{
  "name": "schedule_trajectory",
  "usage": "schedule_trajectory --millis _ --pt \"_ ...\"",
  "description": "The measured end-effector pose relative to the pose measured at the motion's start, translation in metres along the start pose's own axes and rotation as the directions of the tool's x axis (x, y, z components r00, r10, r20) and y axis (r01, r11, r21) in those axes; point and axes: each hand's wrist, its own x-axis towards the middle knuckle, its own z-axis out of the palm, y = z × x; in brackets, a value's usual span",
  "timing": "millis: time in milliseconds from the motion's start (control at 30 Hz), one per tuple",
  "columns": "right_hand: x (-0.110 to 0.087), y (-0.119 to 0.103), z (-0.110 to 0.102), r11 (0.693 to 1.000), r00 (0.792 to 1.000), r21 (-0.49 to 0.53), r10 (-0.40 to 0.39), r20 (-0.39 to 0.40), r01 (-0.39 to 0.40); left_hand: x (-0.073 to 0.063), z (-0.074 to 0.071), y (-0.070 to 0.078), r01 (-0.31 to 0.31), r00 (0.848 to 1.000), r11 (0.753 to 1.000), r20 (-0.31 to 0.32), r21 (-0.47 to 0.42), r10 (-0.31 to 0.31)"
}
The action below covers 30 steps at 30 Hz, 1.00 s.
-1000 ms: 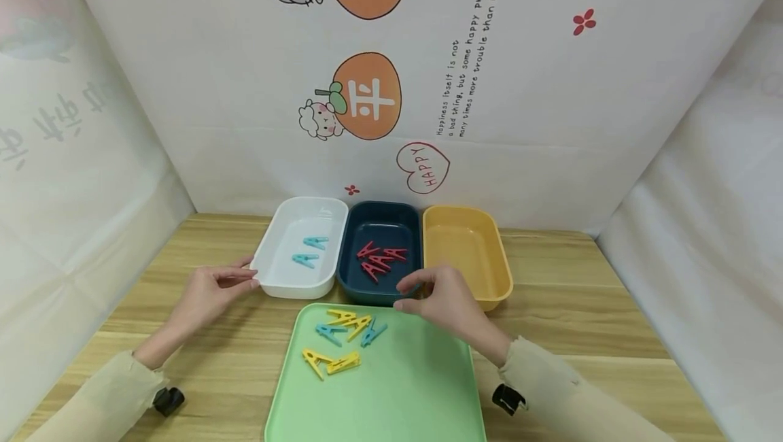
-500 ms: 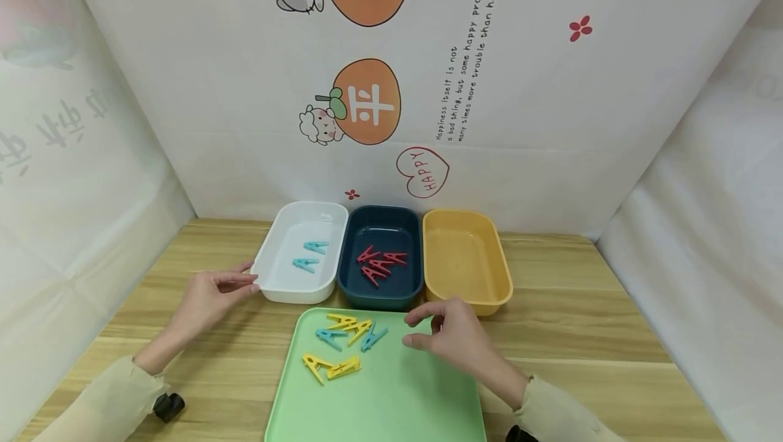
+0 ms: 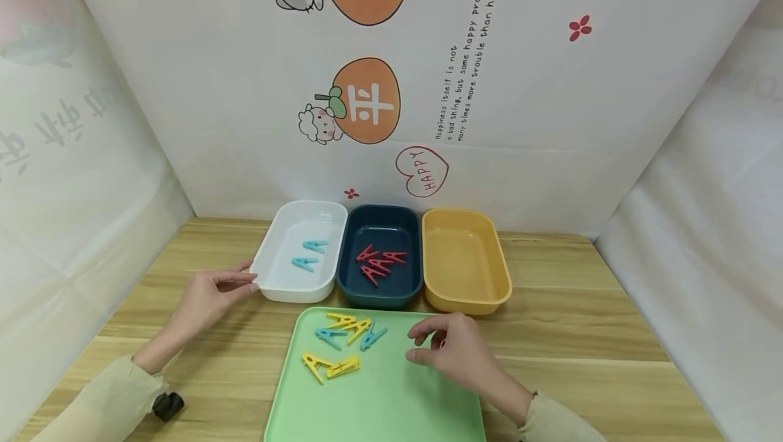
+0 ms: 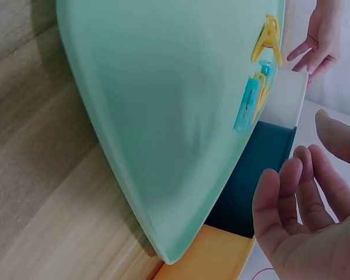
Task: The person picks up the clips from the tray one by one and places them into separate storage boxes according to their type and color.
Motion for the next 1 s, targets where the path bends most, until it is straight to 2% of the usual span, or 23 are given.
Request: schedule_trajectory --millis 300,567,1000 --pt "0.003 0.000 0.000 0.999 0.999 -0.025 -0.036 0.013 0.036 -0.001 0.000 0.000 -0.005 1.000 1.000 -0.009 0.013 0.005" --pt "0.007 0.000 0.003 0.998 0.999 -0.064 -0.006 0.047 0.009 0.000 0.001 0.001 0.016 1.000 1.000 -0.002 0.014 -0.016" --pt "0.019 0.005 0.011 0.996 0.996 -0.088 -0.015 0.091 0.024 0.001 0.000 0.000 0.016 1.000 1.000 -0.009 0.023 -0.016"
